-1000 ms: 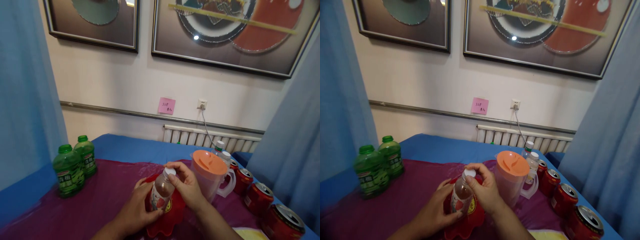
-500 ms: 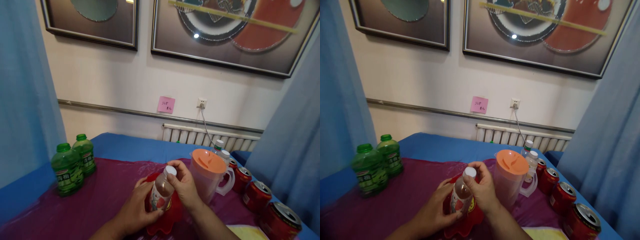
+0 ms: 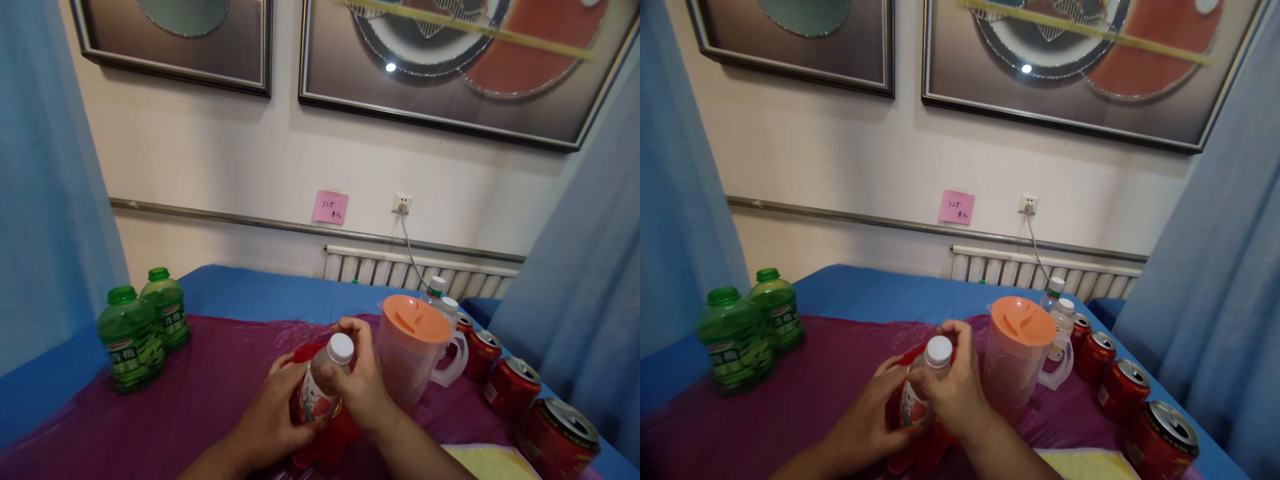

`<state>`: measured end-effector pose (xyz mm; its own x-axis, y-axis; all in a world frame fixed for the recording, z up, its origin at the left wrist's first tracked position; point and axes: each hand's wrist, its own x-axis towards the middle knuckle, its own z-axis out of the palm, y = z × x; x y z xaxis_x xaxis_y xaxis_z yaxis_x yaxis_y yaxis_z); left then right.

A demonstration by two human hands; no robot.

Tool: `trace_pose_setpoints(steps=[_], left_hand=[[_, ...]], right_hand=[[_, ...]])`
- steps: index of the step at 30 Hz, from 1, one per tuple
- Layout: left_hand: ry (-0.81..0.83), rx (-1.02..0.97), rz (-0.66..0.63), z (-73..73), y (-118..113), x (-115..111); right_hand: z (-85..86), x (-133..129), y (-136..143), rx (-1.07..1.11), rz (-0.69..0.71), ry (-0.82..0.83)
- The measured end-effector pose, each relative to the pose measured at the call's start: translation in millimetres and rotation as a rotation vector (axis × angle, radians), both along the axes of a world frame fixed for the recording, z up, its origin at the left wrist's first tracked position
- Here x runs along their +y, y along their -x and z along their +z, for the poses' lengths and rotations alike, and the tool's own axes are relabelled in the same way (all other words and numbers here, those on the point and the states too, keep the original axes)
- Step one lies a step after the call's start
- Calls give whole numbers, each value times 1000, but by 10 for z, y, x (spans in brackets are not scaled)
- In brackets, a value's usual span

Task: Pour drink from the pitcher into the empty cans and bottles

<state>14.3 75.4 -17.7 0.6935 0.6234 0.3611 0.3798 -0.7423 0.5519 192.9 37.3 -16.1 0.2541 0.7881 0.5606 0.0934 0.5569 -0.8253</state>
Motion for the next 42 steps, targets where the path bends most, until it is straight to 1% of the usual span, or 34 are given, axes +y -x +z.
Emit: trace_pose_setpoints(steps=[2, 4, 6, 8, 12, 13, 14, 18, 21, 23, 26, 28, 30, 33, 35, 37, 42], left_hand=[[-24, -11, 14, -7, 8, 13], [-41, -11, 25, -17, 18, 27], [-45, -7, 31, -28, 25, 37], [-41, -4, 40, -34, 26, 37], [-30, 2, 39, -29, 19, 26], [-28, 1, 31, -30, 20, 28], [-27, -1, 27, -36, 22, 33], [-48, -13, 49, -97, 43, 76], [-49, -21, 53, -133, 50, 98], [-42, -20, 60, -133, 49, 97], [-31, 2, 46, -112, 46, 85], [-29, 12, 37, -106, 48, 81], [-33, 6, 48, -119, 51, 87], [-39, -10, 56, -164, 60, 107], [-33, -10, 43, -192, 65, 119], [-25, -10, 35, -203, 68, 122], [-7, -5, 33, -141, 56, 90]], right_hand=[[42, -32, -16, 15, 111, -59], [79, -53, -17, 72, 205, -76], [88, -49, 0, 134, 234, -58], [61, -21, 22, 153, 194, -34], [-25, 28, 34, 86, -2, 15], [-32, 25, 29, 76, -15, 16], [-31, 14, 23, 73, 2, 9], [35, -59, 12, 123, 144, -49], [52, -64, 27, 114, 167, -56], [26, -33, 39, 80, 132, -43], [-27, 15, 43, 52, -20, -13], [-37, 20, 35, 46, -78, -9], [-16, -1, 24, 61, -21, -23], [39, -46, 16, 113, 135, -35], [60, -56, 21, 141, 187, -19], [56, -43, 30, 167, 192, -7], [0, 12, 76, 214, 98, -54]])
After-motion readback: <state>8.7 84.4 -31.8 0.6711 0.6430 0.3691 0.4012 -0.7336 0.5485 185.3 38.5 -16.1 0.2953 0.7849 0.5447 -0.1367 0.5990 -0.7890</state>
